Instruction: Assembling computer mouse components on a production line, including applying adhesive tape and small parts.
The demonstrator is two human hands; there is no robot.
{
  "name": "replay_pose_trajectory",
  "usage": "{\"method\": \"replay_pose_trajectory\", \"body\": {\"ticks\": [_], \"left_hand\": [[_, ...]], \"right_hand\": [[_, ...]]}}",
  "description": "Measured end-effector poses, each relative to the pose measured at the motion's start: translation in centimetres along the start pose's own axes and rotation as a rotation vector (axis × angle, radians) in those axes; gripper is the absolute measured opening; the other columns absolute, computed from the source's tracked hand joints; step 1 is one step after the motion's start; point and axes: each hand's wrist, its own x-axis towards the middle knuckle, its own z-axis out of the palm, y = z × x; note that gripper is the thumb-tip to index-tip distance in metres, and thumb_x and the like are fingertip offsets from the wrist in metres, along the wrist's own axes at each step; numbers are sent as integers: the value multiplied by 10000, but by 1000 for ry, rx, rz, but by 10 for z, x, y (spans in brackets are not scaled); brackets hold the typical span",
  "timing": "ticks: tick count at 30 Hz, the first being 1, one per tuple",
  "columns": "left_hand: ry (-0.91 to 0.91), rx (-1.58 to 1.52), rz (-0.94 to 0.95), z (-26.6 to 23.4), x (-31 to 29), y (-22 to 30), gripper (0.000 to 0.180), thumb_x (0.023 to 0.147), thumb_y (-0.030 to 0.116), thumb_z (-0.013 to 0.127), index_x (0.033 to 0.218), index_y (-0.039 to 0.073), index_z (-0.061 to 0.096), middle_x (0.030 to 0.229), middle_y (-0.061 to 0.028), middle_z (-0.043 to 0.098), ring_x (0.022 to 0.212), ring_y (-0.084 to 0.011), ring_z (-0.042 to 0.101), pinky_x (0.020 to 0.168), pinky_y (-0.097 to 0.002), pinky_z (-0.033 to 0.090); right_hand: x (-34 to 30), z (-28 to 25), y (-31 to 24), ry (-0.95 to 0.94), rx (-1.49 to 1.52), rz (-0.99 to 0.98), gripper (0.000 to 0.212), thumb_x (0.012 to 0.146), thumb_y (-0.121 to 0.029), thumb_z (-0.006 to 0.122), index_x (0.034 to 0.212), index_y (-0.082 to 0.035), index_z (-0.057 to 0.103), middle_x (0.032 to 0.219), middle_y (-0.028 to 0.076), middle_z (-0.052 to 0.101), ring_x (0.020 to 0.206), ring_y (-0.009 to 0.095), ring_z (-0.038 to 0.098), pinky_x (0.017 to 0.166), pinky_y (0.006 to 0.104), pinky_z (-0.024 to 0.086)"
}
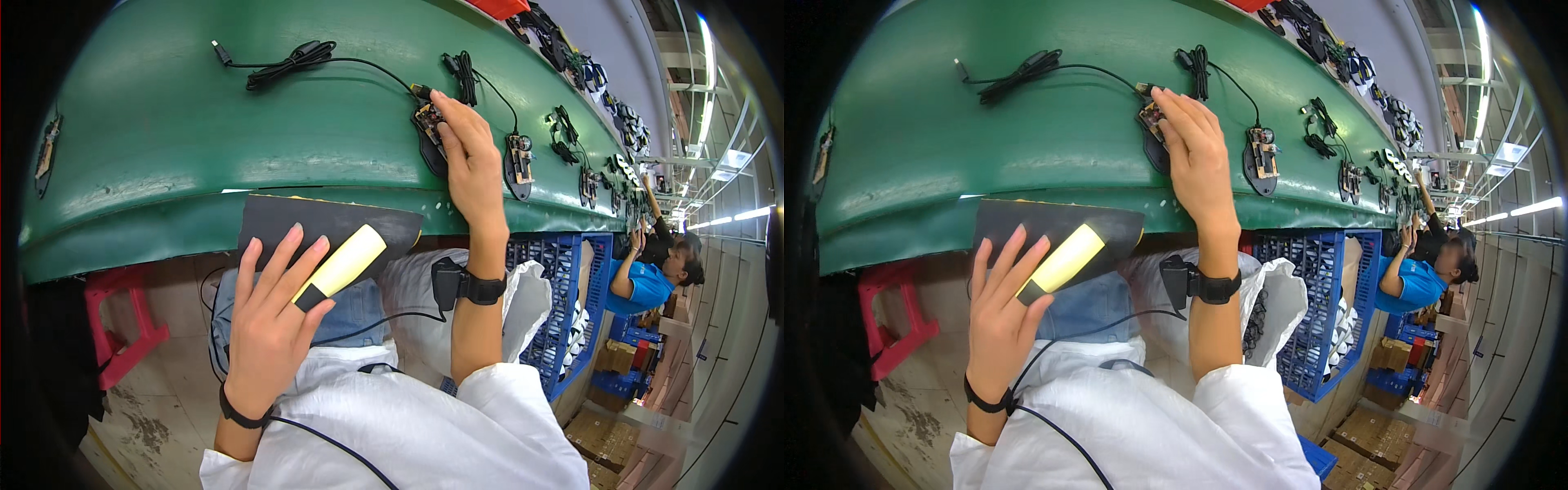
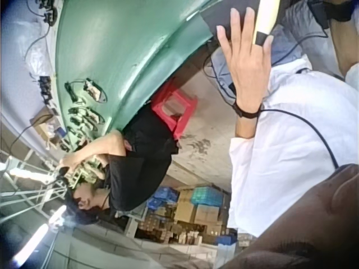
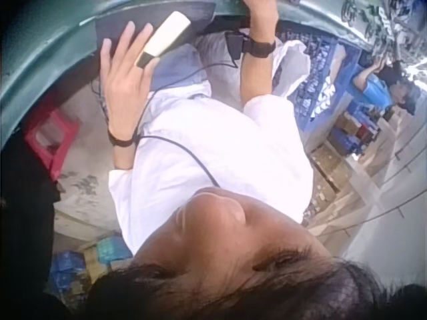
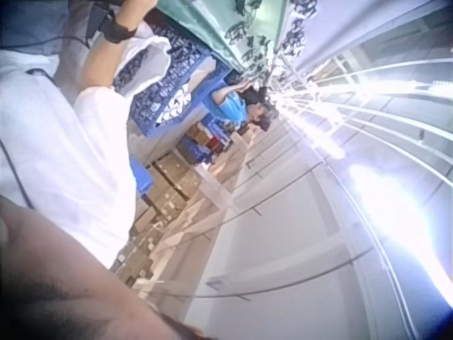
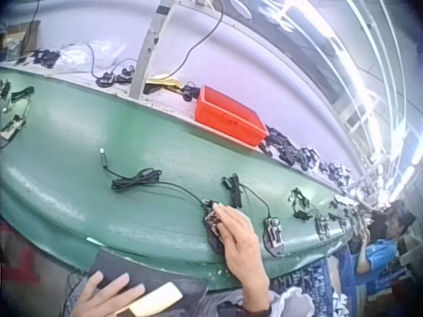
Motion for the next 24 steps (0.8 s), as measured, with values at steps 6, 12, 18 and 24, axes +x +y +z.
{"method": "replay_pose_trajectory", "body": {"ticks": [6,12,18,24], "left_hand": [[5,-8,9,6,2,0,399,826,74,799,602,-6,479,1412,-142,661,1440,-349,500,1209,-588,305],[9,3,76,2,3,-5,287,806,51,791,696,-3,531,1440,-155,640,1431,-379,505,1195,-585,309],[81,17,107,12,0,-1,204,853,164,784,849,-18,692,1483,-121,605,1461,-322,473,1206,-542,332],[136,89,85,23,-12,-1,349,889,216,755,1140,-24,732,1520,-101,564,1491,-305,422,1254,-537,284]], "right_hand": [[-25,-16,-1,1,-9,89,359,1014,-77,605,1366,-86,673,1413,157,641,1341,351,580,1211,473,354],[-43,-22,-26,54,-55,187,322,971,-19,658,1288,-42,707,1348,171,669,1258,330,631,1054,380,491],[-36,-14,-13,113,-198,148,294,929,-60,748,1219,-21,717,1158,132,684,1034,275,664,883,370,537],[-14,9,-51,177,1,309,156,941,-48,738,1066,24,678,1039,104,632,835,210,600,746,327,489]]}}
